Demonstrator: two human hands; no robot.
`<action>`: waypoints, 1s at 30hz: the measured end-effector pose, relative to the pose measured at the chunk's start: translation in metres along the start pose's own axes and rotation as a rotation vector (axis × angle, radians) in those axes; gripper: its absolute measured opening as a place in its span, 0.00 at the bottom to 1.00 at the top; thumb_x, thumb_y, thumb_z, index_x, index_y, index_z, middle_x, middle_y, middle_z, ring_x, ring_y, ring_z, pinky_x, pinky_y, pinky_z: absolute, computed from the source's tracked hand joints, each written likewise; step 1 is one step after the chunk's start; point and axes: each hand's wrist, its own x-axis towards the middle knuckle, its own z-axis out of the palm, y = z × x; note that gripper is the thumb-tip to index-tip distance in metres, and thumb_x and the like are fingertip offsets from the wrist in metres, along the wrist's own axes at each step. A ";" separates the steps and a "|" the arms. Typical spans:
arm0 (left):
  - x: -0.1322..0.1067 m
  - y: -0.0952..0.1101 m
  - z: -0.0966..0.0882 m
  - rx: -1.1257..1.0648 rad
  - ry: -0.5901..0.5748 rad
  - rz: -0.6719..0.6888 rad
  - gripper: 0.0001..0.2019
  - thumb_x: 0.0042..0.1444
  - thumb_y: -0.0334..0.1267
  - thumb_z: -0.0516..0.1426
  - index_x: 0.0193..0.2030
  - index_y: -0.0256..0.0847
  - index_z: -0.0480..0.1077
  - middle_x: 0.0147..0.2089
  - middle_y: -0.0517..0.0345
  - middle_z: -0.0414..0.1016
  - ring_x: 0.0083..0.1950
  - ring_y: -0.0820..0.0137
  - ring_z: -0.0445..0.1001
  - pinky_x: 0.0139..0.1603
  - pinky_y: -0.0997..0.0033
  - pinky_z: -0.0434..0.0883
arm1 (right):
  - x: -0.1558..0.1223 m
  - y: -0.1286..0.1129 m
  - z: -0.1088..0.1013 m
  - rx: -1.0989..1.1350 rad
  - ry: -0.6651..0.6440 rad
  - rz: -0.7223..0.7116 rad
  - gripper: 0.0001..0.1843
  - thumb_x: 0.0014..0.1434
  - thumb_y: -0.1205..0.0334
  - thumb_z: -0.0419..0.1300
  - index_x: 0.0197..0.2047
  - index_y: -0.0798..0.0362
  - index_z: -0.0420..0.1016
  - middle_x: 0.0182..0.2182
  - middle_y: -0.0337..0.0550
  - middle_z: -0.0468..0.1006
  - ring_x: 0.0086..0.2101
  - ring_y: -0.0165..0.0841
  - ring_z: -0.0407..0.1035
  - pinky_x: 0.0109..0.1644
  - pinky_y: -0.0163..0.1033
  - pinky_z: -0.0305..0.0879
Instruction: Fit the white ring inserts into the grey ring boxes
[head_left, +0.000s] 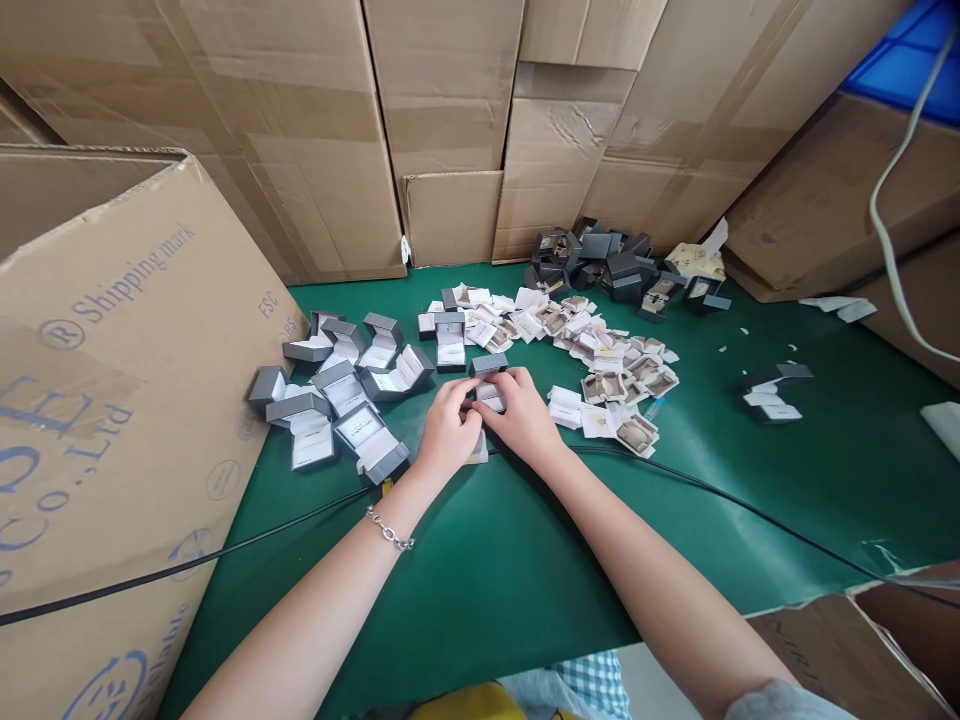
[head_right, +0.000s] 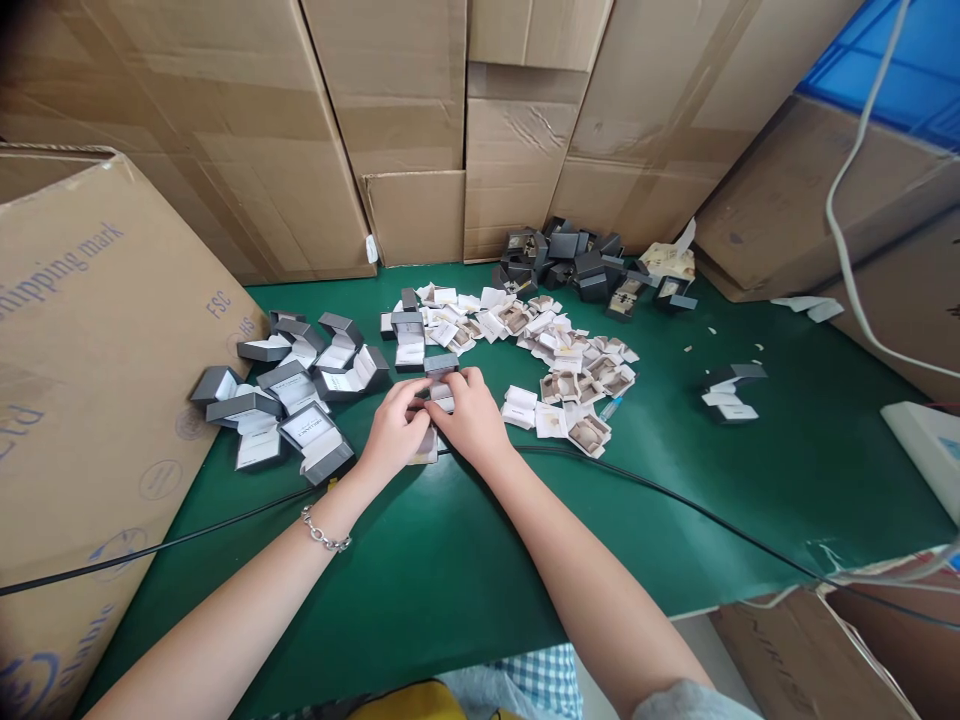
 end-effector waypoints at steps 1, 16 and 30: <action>0.000 0.000 0.000 -0.011 0.003 0.000 0.22 0.49 0.25 0.48 0.50 0.41 0.67 0.52 0.53 0.67 0.43 0.73 0.72 0.47 0.70 0.73 | 0.000 0.000 0.000 -0.008 0.001 -0.001 0.17 0.55 0.57 0.58 0.47 0.54 0.68 0.44 0.48 0.64 0.41 0.37 0.67 0.46 0.43 0.67; -0.001 0.000 0.000 0.007 -0.010 0.003 0.17 0.50 0.25 0.47 0.45 0.41 0.67 0.50 0.53 0.67 0.41 0.74 0.72 0.47 0.69 0.73 | 0.000 0.000 0.002 0.004 0.010 0.007 0.16 0.54 0.57 0.58 0.45 0.53 0.68 0.43 0.48 0.64 0.41 0.37 0.66 0.45 0.43 0.67; 0.001 -0.004 0.002 0.088 -0.003 0.039 0.16 0.50 0.26 0.51 0.46 0.42 0.66 0.48 0.54 0.66 0.37 0.76 0.71 0.42 0.70 0.73 | 0.001 0.004 -0.001 0.000 -0.008 -0.051 0.14 0.54 0.59 0.57 0.45 0.53 0.68 0.43 0.47 0.63 0.41 0.36 0.67 0.45 0.42 0.67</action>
